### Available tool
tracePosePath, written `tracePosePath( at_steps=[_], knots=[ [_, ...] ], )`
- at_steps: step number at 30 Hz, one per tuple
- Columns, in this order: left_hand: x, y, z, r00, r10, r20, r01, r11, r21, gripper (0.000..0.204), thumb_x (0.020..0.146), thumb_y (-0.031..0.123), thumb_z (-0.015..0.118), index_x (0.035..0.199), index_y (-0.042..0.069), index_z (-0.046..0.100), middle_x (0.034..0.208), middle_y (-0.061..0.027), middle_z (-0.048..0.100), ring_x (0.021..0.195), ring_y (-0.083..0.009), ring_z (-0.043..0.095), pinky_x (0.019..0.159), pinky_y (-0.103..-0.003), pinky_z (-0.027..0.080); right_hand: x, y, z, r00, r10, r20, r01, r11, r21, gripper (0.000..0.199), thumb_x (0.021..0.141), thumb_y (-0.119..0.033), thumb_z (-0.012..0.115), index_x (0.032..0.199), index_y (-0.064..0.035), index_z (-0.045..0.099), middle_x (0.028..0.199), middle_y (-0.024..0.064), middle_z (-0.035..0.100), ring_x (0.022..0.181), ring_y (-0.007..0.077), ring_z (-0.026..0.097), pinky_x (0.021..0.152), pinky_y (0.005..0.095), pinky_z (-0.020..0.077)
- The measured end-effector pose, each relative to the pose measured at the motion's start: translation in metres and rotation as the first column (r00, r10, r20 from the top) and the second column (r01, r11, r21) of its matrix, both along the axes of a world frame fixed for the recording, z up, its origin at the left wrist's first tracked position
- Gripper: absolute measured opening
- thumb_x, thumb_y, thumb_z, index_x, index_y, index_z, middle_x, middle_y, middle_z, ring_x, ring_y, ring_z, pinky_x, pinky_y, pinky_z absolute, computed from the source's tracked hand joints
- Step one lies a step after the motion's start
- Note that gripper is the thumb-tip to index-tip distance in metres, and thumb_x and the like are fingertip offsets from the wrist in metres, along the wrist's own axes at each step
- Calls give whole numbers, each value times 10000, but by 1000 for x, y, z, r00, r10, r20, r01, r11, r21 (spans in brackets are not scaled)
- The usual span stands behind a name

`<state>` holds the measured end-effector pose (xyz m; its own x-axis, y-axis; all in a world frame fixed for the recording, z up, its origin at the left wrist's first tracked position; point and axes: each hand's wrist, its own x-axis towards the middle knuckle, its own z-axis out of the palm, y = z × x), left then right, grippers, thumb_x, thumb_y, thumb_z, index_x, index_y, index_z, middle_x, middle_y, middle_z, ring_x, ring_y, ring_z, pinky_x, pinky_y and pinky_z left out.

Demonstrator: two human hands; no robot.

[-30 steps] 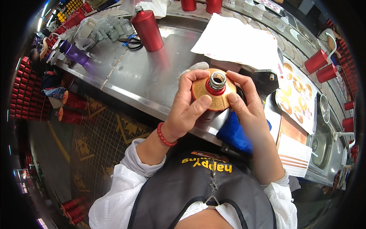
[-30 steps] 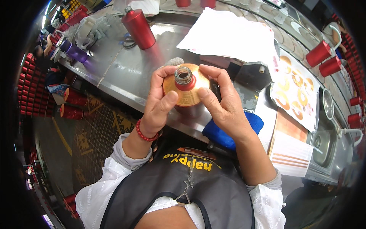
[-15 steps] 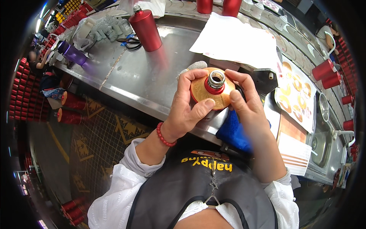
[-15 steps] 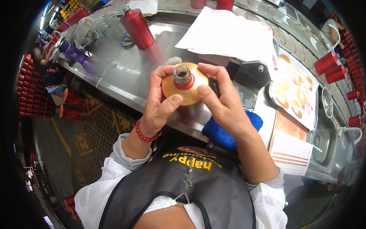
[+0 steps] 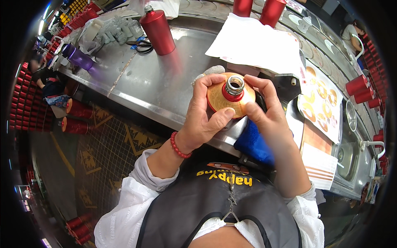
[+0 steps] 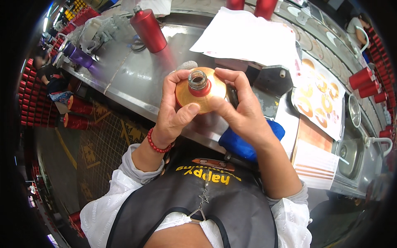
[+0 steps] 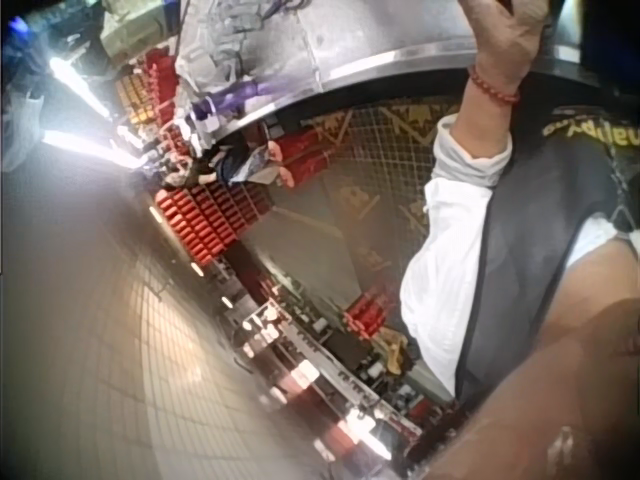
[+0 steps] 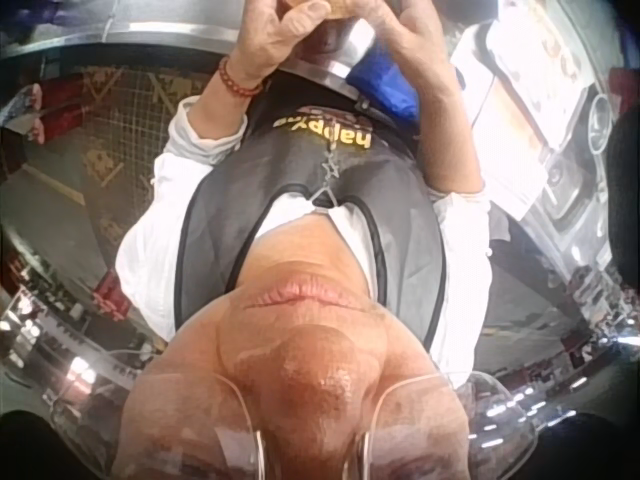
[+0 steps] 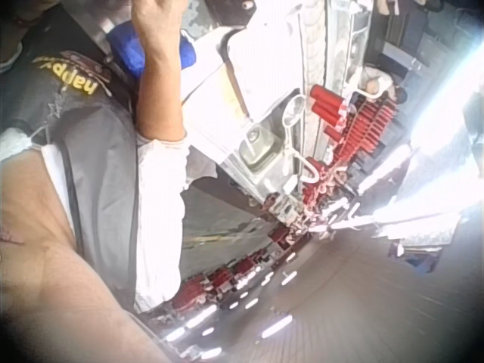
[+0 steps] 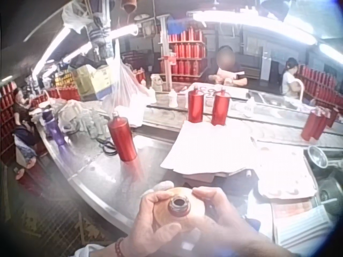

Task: The person applies circular gold labels to the necks of red cylindrical containers. They peel each label from a backing sheet, position it around the container neck, and smooth it with fingers. The person handles multiple containers one at a time, placing finished units aside on the counter.

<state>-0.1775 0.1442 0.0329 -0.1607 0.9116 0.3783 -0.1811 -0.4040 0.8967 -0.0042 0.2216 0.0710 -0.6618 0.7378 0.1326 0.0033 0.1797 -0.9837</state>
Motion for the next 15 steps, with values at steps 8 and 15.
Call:
tracePosePath(
  at_steps=[8, 15],
  knots=[
    [1, -1, 0, 1000, 4, 1, -4, 1000, -25, 606, 885, 132, 673, 1368, 16, 326, 1322, -127, 431, 1232, -187, 467, 1071, -349, 398, 2, 2, -1, 999, 18, 30, -20, 997, 76, 565, 947, -293, 669, 1371, 0, 438, 1280, 125, 539, 1233, 208, 486, 1071, 343, 369],
    [3, 0, 1, 1000, 17, -7, -17, 1000, -11, 610, 876, 123, 671, 1366, 14, 324, 1319, -130, 435, 1236, -188, 467, 1076, -350, 397, -3, -1, -5, 998, -48, 29, 43, 986, 163, 544, 933, -272, 686, 1345, 2, 460, 1228, 118, 552, 1174, 199, 512, 1034, 340, 397]
  ],
)
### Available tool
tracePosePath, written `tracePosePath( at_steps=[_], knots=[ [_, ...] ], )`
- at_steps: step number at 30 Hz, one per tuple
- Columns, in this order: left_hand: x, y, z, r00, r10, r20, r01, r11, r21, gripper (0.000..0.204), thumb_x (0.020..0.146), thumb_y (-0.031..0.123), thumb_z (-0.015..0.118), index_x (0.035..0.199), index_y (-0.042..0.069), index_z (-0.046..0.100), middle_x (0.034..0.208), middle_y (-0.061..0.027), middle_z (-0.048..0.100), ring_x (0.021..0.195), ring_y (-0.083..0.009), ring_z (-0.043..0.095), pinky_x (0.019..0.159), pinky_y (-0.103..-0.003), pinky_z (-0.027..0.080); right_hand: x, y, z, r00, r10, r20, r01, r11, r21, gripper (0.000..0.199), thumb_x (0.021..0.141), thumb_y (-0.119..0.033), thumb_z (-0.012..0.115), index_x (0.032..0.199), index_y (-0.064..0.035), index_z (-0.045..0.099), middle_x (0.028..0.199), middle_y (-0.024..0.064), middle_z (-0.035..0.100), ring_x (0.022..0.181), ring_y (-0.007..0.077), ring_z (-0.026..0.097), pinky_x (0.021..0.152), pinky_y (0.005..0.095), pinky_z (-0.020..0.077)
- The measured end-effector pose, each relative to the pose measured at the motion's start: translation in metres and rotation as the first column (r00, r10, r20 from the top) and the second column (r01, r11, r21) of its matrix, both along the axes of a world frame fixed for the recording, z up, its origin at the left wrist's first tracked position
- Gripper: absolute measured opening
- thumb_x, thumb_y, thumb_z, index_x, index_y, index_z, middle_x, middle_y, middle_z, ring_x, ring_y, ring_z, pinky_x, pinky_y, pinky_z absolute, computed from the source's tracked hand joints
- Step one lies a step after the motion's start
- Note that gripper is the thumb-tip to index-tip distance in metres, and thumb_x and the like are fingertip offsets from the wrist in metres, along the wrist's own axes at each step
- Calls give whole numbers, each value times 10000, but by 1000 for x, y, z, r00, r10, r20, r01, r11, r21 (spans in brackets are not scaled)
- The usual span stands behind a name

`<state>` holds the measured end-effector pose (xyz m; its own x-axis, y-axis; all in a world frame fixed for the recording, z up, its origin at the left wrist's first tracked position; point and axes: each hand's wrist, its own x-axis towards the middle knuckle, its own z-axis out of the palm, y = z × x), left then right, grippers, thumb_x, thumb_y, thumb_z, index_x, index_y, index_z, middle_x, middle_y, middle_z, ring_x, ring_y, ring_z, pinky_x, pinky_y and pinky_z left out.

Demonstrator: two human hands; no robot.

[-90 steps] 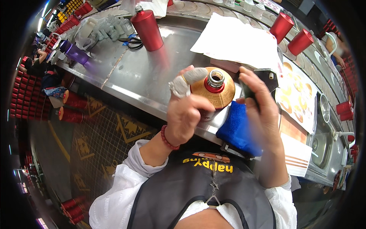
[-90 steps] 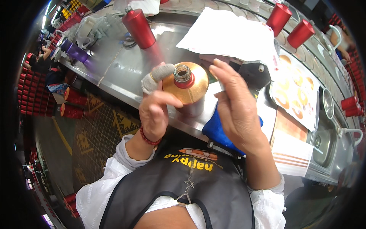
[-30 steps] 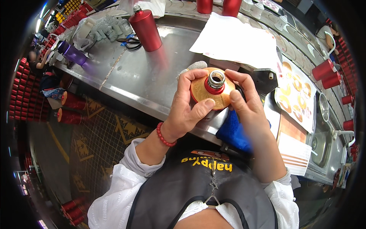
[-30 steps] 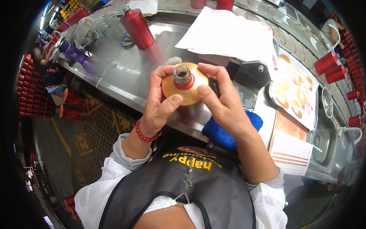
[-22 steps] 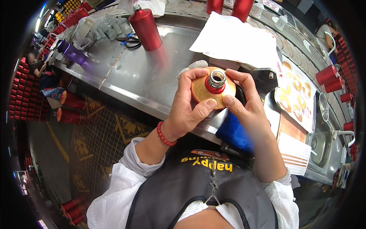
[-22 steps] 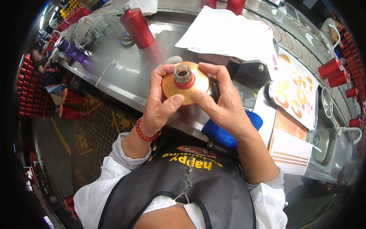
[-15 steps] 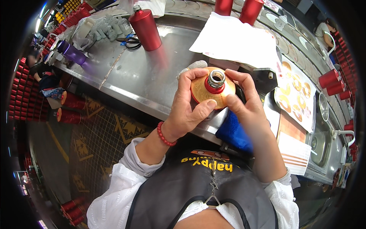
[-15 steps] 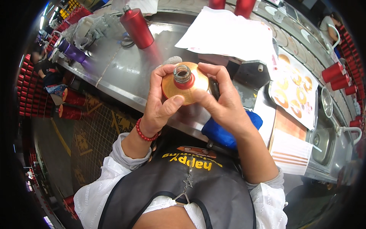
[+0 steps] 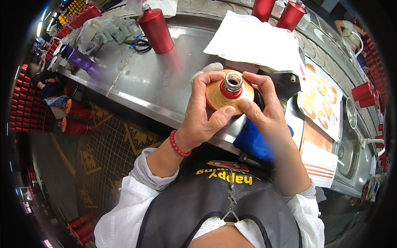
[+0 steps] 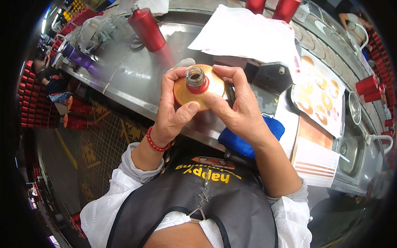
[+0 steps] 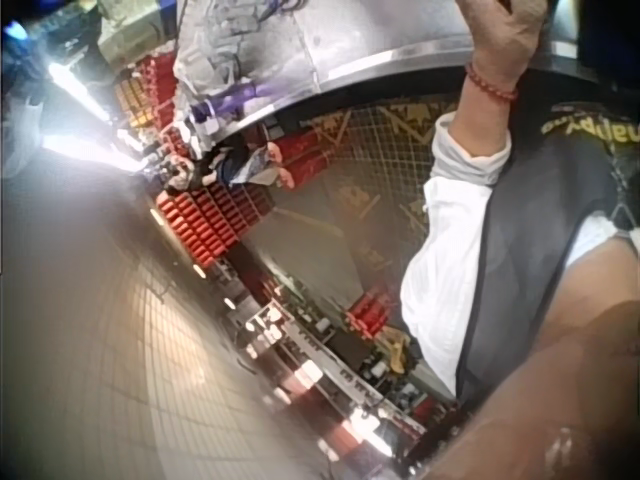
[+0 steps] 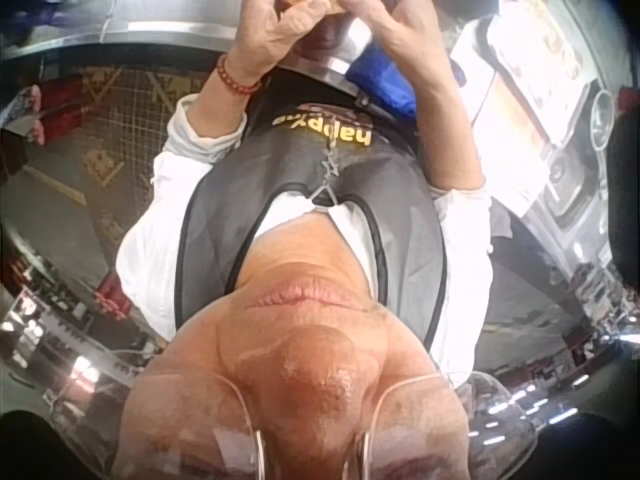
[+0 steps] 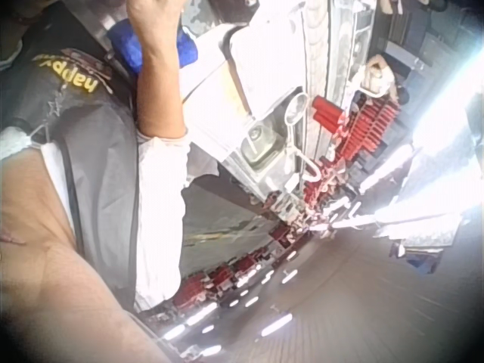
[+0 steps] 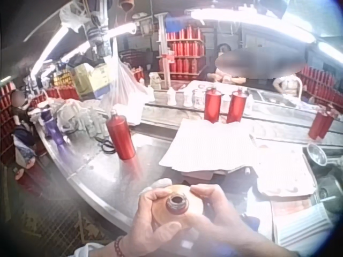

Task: The person applies circular gold labels to the necks of red cylindrical containers. They peel each label from a backing sheet, position it around the container neck, and smooth it with fingers. The person handles multiple containers one at a time, placing finished units aside on the counter.

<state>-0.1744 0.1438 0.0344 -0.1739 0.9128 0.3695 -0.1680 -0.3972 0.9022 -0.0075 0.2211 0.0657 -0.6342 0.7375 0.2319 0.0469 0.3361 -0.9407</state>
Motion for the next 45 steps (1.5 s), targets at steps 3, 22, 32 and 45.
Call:
tracePosePath(
  at_steps=[3, 22, 32, 45],
  knots=[
    [-2, -1, -1, 1000, -10, -19, 10, 1000, 9, 604, 904, 166, 676, 1370, 17, 322, 1332, -131, 436, 1242, -186, 468, 1076, -347, 396, 3, 1, 0, 1000, 27, -1, -27, 998, -51, 552, 964, -314, 640, 1381, -11, 443, 1282, 107, 534, 1197, 181, 494, 1030, 316, 390],
    [4, -6, -2, 959, 184, -216, -146, 972, 183, 631, 897, 191, 716, 1363, -4, 337, 1315, -173, 489, 1212, -224, 518, 1049, -367, 413, 15, 5, -3, 988, 155, 20, -156, 987, 45, 757, 870, -299, 739, 1468, -7, 377, 1403, 137, 473, 1336, 240, 415, 1138, 368, 296],
    [4, -5, -7, 988, 155, -22, -146, 963, 228, 332, 1000, 157, 576, 1241, 4, 408, 1228, -118, 498, 1130, -158, 519, 1015, -320, 423, 11, -2, 7, 995, 95, -34, -100, 978, -181, 612, 946, -273, 625, 1452, -12, 401, 1387, 131, 492, 1255, 222, 492, 1086, 351, 353],
    [5, -10, -9, 970, 193, -147, -152, 956, 249, 108, 978, 93, 589, 1012, 21, 515, 856, -30, 562, 701, -71, 488, 657, -229, 425, 8, -1, 11, 998, 58, 26, -52, 982, -183, 736, 800, -285, 663, 1448, -30, 425, 1419, 117, 493, 1349, 234, 409, 1173, 369, 240]
  ],
)
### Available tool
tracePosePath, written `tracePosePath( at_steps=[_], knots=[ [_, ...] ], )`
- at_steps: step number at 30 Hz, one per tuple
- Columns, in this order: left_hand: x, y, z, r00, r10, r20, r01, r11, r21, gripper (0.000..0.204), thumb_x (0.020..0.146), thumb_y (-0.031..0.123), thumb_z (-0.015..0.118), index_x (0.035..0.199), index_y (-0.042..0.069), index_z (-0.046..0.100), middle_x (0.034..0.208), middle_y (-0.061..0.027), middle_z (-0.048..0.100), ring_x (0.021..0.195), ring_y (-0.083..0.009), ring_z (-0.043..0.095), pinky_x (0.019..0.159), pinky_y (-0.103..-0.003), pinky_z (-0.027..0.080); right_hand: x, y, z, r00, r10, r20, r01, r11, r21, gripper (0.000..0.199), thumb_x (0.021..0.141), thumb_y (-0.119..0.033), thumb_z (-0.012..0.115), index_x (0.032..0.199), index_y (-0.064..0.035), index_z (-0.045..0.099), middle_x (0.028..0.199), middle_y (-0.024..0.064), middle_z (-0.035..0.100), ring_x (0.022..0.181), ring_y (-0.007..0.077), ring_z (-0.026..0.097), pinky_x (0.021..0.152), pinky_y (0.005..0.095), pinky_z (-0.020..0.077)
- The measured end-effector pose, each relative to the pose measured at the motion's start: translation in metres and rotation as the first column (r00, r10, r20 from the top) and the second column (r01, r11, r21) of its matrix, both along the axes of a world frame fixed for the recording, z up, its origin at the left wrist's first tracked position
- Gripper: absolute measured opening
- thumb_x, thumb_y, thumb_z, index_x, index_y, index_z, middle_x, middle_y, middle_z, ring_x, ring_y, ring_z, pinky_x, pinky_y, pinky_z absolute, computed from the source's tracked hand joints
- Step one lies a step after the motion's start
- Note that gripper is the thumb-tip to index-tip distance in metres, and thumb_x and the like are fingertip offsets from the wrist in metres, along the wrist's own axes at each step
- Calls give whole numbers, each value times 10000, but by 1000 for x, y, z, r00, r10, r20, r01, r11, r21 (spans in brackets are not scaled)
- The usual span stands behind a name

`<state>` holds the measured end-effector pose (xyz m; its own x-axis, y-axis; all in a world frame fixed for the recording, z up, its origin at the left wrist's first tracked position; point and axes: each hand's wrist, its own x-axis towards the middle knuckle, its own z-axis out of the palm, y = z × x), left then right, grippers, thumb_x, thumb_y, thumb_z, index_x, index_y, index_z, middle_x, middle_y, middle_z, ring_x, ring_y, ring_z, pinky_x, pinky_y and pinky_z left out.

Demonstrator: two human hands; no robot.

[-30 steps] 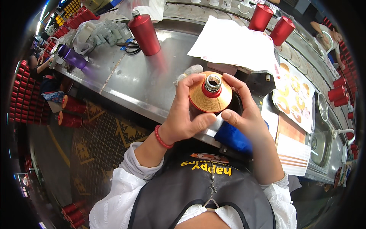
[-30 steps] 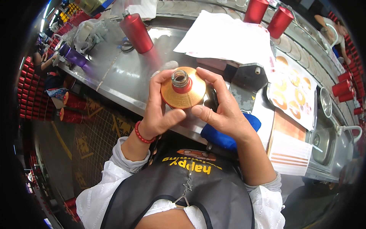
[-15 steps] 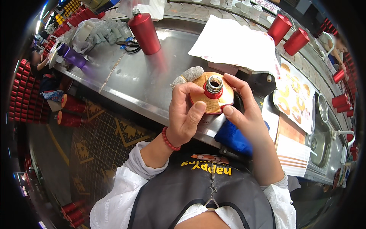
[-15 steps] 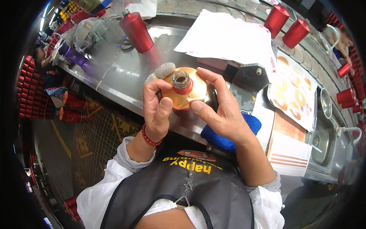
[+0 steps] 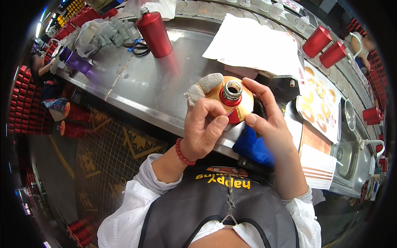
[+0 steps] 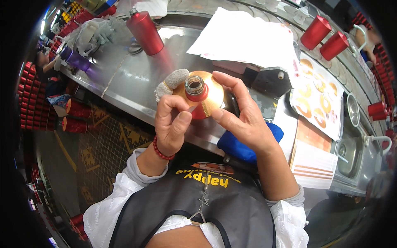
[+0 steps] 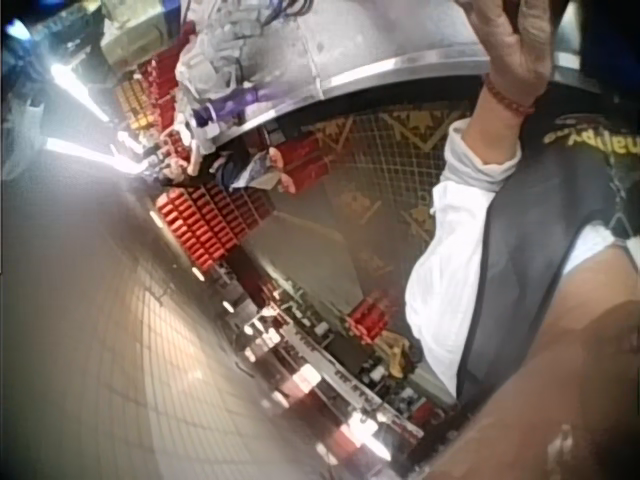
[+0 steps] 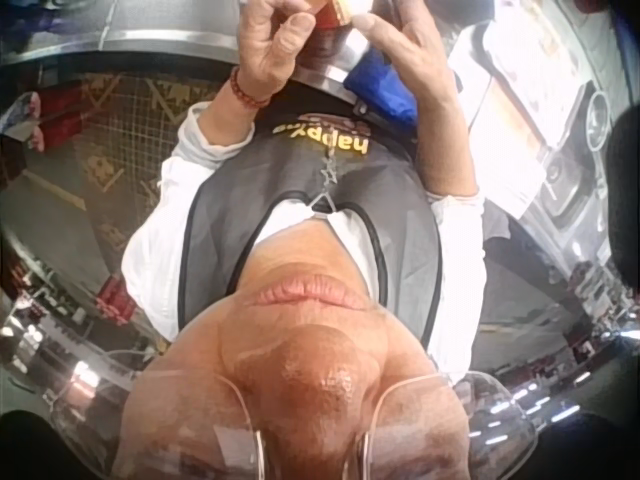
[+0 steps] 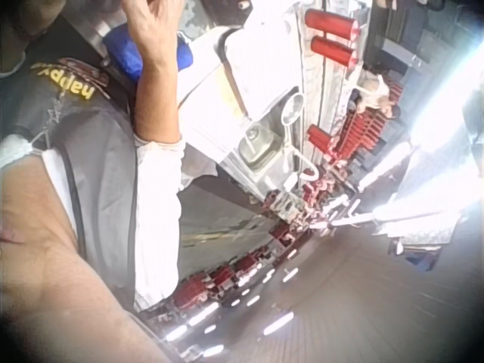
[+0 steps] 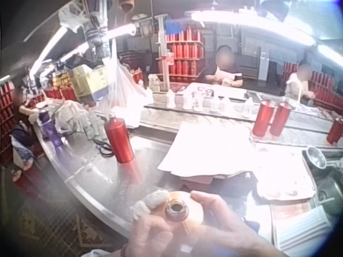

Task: The person applies circular gold labels to the necks of red cylindrical containers. They peel each label from a backing sheet, position it around the container neck, and smooth it with fingers. The person handles multiple containers one at a time, placing finished units aside on the counter.

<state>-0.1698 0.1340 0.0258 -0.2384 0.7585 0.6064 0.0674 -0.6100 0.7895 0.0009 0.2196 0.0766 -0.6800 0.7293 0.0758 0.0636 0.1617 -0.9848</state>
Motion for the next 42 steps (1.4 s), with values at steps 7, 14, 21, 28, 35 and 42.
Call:
tracePosePath(
  at_steps=[7, 14, 21, 28, 35, 42],
  knots=[
    [-1, -1, -2, 999, -34, -11, 34, 999, -13, 143, 981, 114, 604, 1021, 16, 509, 872, -38, 577, 719, -73, 510, 653, -225, 434, -5, -2, -8, 1000, -28, -6, 28, 994, 109, 669, 841, -215, 692, 1419, -19, 418, 1322, 117, 522, 1264, 204, 460, 1098, 351, 335],
    [-1, -2, -1, 999, -33, -22, 32, 999, -12, 143, 980, 115, 606, 1015, 17, 508, 885, -42, 581, 717, -76, 514, 658, -226, 441, -10, -5, -5, 993, -52, -103, 51, 999, -9, 641, 876, -224, 717, 1397, -10, 413, 1284, 139, 538, 1238, 204, 485, 1063, 335, 373],
    [-14, -3, -8, 978, -109, -180, 109, 994, -8, 255, 995, 207, 598, 1144, 17, 517, 1171, -87, 560, 1051, -138, 542, 936, -281, 428, -6, -3, -12, 996, -9, -89, 23, 986, 165, 637, 915, -246, 692, 1427, -9, 397, 1290, 127, 542, 1230, 213, 500, 1047, 342, 391],
    [-7, 2, 5, 937, -221, 269, 253, 964, -88, 600, 975, 176, 636, 1432, 39, 273, 1366, -172, 461, 1258, -225, 486, 1081, -371, 402, -1, -6, -9, 993, -46, -110, 38, 997, -72, 621, 954, -298, 658, 1442, 6, 422, 1329, 135, 522, 1246, 224, 498, 1053, 337, 389],
    [7, -4, -11, 990, -31, 137, 26, 999, 34, 588, 1014, 296, 577, 1439, 18, 281, 1368, -164, 444, 1255, -224, 484, 1088, -367, 381, -8, -1, -13, 995, -51, -84, 79, 928, 363, 587, 933, -271, 682, 1406, 15, 484, 1322, 181, 534, 1220, 278, 538, 1051, 360, 405],
    [-14, 7, -1, 982, -139, 126, 150, 985, -86, 455, 1024, 275, 533, 1362, -16, 442, 1317, -146, 538, 1202, -192, 535, 1044, -341, 422, -14, -9, -11, 992, -124, -41, 127, 857, 499, 510, 882, -218, 717, 1313, 12, 571, 1310, 189, 546, 1198, 287, 560, 1028, 365, 428]
  ],
)
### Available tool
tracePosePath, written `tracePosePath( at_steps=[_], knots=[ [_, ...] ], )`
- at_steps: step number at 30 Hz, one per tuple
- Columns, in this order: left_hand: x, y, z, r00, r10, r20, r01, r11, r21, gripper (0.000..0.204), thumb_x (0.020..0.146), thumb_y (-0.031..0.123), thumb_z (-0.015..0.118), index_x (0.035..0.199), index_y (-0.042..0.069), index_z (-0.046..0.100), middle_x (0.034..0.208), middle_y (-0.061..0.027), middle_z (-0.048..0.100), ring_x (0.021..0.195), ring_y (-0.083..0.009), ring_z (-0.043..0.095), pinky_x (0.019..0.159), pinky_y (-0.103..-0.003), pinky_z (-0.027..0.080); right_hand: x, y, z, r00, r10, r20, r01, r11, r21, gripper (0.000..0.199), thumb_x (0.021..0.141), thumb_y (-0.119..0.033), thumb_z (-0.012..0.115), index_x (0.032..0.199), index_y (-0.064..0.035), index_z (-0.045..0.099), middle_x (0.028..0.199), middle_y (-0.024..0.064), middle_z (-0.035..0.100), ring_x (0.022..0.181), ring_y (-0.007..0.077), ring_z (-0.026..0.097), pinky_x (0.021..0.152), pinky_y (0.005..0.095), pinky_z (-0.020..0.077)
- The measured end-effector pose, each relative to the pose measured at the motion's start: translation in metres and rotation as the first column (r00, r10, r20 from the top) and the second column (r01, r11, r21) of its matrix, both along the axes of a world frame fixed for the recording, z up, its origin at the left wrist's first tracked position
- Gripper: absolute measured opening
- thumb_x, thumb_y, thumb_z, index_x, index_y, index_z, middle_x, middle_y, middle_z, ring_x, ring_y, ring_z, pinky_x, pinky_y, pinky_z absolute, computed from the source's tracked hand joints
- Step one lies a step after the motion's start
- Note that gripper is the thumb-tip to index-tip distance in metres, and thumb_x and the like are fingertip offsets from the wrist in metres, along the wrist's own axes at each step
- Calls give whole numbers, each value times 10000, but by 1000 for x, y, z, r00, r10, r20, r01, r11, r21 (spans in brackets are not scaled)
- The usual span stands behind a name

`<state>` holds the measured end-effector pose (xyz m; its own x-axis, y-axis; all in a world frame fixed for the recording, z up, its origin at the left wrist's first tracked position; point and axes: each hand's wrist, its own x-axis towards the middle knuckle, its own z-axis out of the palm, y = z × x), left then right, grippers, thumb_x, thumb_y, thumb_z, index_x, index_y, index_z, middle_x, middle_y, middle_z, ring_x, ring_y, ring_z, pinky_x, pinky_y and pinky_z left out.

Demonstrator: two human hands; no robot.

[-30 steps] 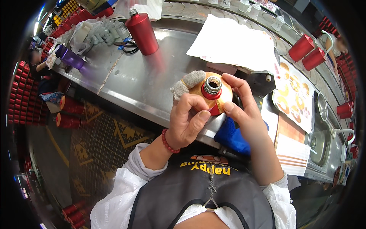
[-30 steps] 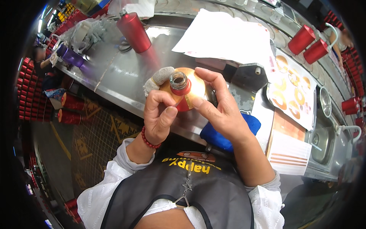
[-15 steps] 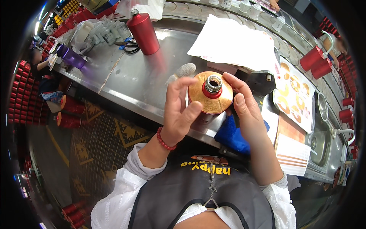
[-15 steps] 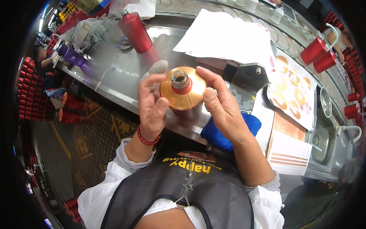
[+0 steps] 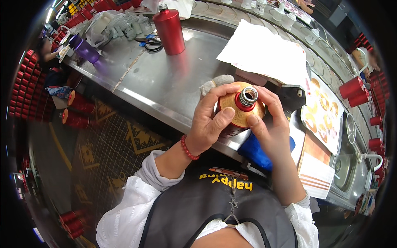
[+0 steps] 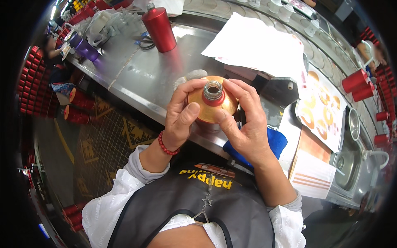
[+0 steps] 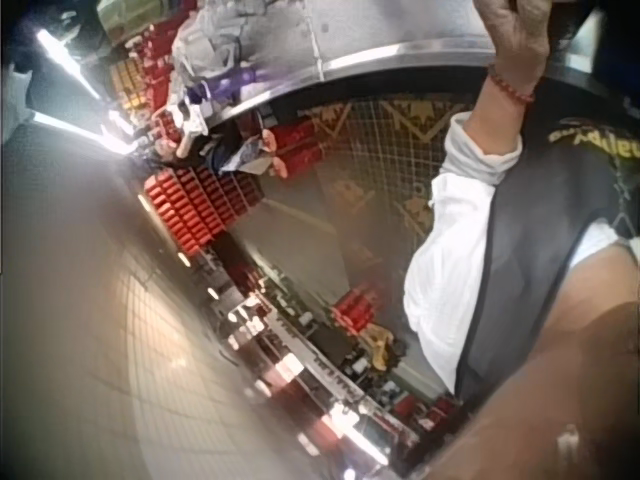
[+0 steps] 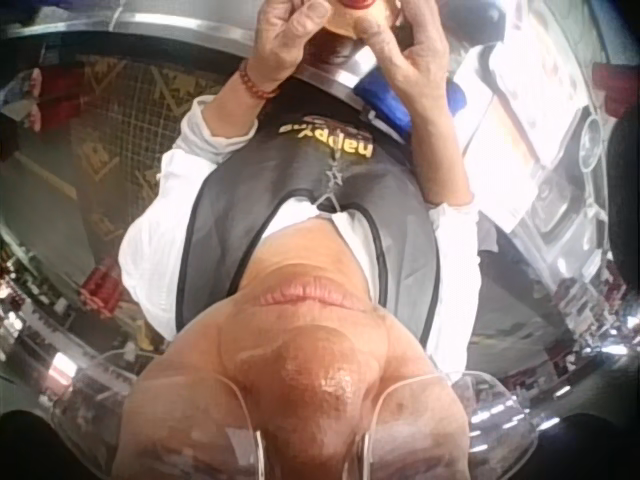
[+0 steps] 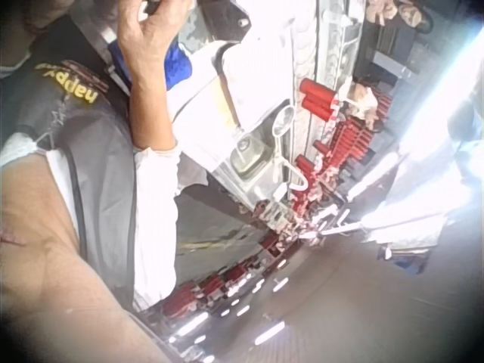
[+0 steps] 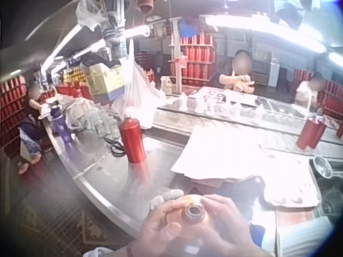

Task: The person applies circular gold labels to the necks of red cylindrical containers. They peel each label from a backing sheet, position it around the container neck, and smooth it with fingers. The person handles multiple containers one at a time, placing finished units aside on the counter.

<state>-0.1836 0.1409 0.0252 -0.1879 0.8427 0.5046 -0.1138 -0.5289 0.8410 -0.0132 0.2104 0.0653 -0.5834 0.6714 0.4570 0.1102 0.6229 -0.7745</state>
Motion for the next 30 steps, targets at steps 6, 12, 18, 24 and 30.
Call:
tracePosePath(
  at_steps=[6, 12, 18, 24, 30],
  knots=[
    [6, -1, 3, 962, -66, 266, 76, 997, -28, 363, 1006, 252, 550, 1256, -11, 535, 1285, -127, 573, 1186, -171, 546, 1041, -333, 428, 0, 1, 1, 1000, 25, 2, -25, 998, -56, 508, 873, -184, 697, 1316, 23, 559, 1310, 191, 540, 1196, 282, 559, 1027, 364, 428],
    [-9, 11, 1, 967, -111, 230, 131, 989, -71, 382, 1017, 246, 494, 1300, -7, 536, 1262, -106, 583, 1166, -165, 556, 1042, -319, 422, 2, 1, 5, 999, 18, 28, -15, 996, -84, 534, 868, -195, 718, 1328, 20, 554, 1326, 190, 537, 1213, 287, 552, 1038, 365, 422],
    [1, 3, -1, 982, 157, 108, -156, 988, -23, 404, 1049, 292, 464, 1276, -29, 559, 1247, -118, 595, 1165, -177, 559, 1039, -313, 413, 6, 15, 5, 997, 75, -9, -76, 995, -62, 497, 891, -199, 728, 1327, -10, 583, 1331, 181, 546, 1236, 285, 542, 1055, 374, 409],
    [-21, 9, 6, 983, -77, 167, 82, 996, -21, 399, 1066, 317, 459, 1246, -20, 573, 1226, -108, 604, 1152, -143, 554, 1013, -290, 427, -1, 5, 3, 995, 63, -71, -73, 985, -158, 377, 953, -173, 660, 1289, -9, 611, 1313, 167, 554, 1204, 258, 558, 999, 351, 459],
    [-17, 14, 2, 901, -192, 389, 243, 966, -84, 328, 1012, 187, 505, 1286, 6, 493, 1252, -77, 551, 1144, -133, 545, 1038, -305, 425, -5, 4, -2, 995, 61, -75, -72, 986, -151, 387, 942, -180, 669, 1280, 0, 609, 1315, 171, 551, 1192, 256, 559, 998, 354, 454]
  ],
)
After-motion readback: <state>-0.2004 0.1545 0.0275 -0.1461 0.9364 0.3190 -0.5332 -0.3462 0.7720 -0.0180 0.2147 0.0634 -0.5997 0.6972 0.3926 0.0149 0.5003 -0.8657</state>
